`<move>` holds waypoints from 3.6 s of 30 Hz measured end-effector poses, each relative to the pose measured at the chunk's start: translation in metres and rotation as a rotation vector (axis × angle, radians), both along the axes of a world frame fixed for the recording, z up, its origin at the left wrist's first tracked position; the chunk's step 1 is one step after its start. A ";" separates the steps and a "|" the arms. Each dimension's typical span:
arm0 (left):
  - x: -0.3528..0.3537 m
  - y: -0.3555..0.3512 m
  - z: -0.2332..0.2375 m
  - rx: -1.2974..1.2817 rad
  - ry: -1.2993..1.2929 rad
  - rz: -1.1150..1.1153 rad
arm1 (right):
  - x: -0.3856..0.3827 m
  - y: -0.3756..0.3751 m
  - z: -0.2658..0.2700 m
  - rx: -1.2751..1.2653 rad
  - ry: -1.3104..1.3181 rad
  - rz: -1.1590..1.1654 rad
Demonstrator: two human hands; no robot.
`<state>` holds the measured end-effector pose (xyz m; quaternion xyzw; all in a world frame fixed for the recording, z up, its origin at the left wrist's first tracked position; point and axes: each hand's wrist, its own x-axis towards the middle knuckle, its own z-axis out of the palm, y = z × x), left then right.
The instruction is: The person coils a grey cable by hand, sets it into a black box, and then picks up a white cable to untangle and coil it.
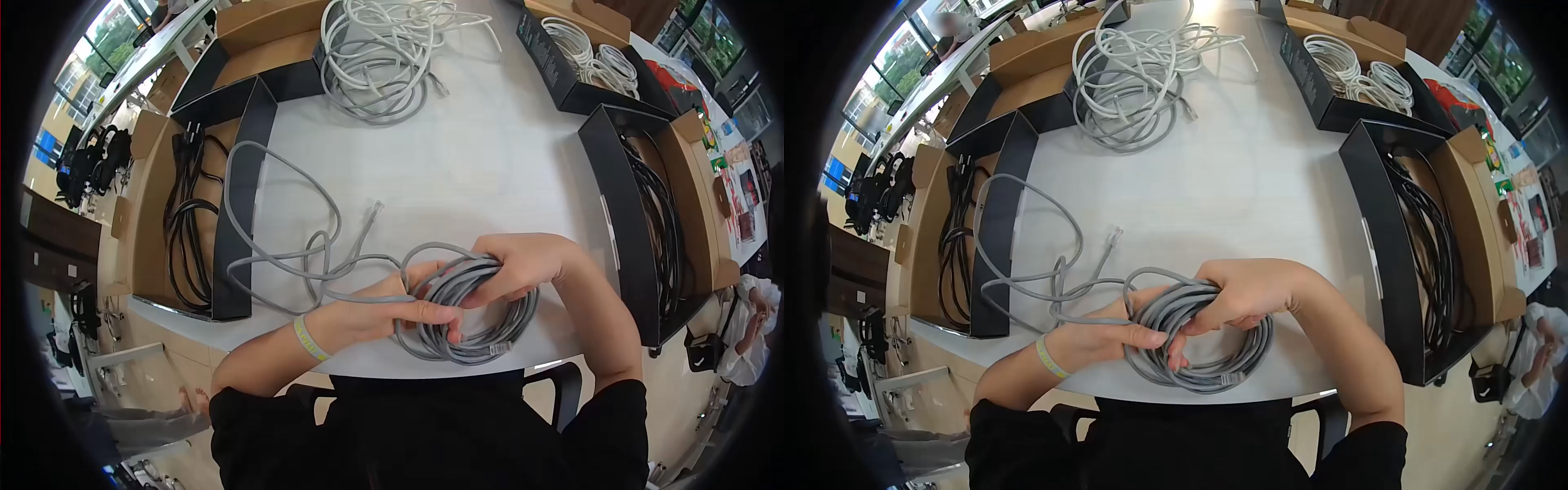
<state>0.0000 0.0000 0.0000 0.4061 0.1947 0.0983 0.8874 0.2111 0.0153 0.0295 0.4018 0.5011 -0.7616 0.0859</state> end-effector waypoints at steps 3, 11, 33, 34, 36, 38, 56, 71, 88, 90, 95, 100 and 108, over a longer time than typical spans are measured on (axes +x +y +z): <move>0.000 0.001 -0.003 -0.114 0.009 -0.030 | -0.006 -0.005 0.004 0.271 -0.082 0.026; -0.001 0.010 -0.005 -0.305 0.070 0.114 | -0.025 -0.022 -0.016 1.832 -0.184 -0.205; -0.024 0.011 -0.008 -0.266 -0.424 0.094 | -0.014 -0.014 -0.032 0.684 0.775 -0.701; -0.025 0.017 -0.003 -0.160 -0.537 0.147 | -0.015 -0.014 -0.035 0.343 0.949 -0.752; -0.031 0.020 0.007 -0.043 -0.610 0.339 | -0.030 -0.021 -0.040 -0.031 1.134 -0.617; -0.034 0.022 0.006 -0.010 -0.600 0.379 | -0.048 -0.035 -0.031 0.320 1.055 -0.570; -0.002 0.011 -0.009 0.650 -0.253 0.776 | -0.070 -0.059 -0.032 2.303 0.247 -0.086; -0.002 0.015 -0.015 1.217 -0.204 0.607 | -0.051 -0.039 -0.021 1.429 0.381 -0.763; -0.009 0.021 -0.018 0.710 -0.045 0.526 | -0.010 -0.020 -0.012 2.161 0.064 -0.393; -0.014 0.019 -0.010 0.769 0.105 0.497 | -0.003 -0.015 -0.017 2.257 0.057 -0.384; -0.007 0.024 -0.005 1.110 0.110 0.983 | 0.001 -0.015 -0.016 2.437 0.117 -0.420; -0.021 0.038 -0.008 1.400 0.263 0.549 | 0.003 -0.023 -0.007 2.334 0.165 -0.406; -0.016 0.029 0.010 0.742 0.068 0.560 | 0.010 -0.008 -0.022 1.860 0.029 -1.147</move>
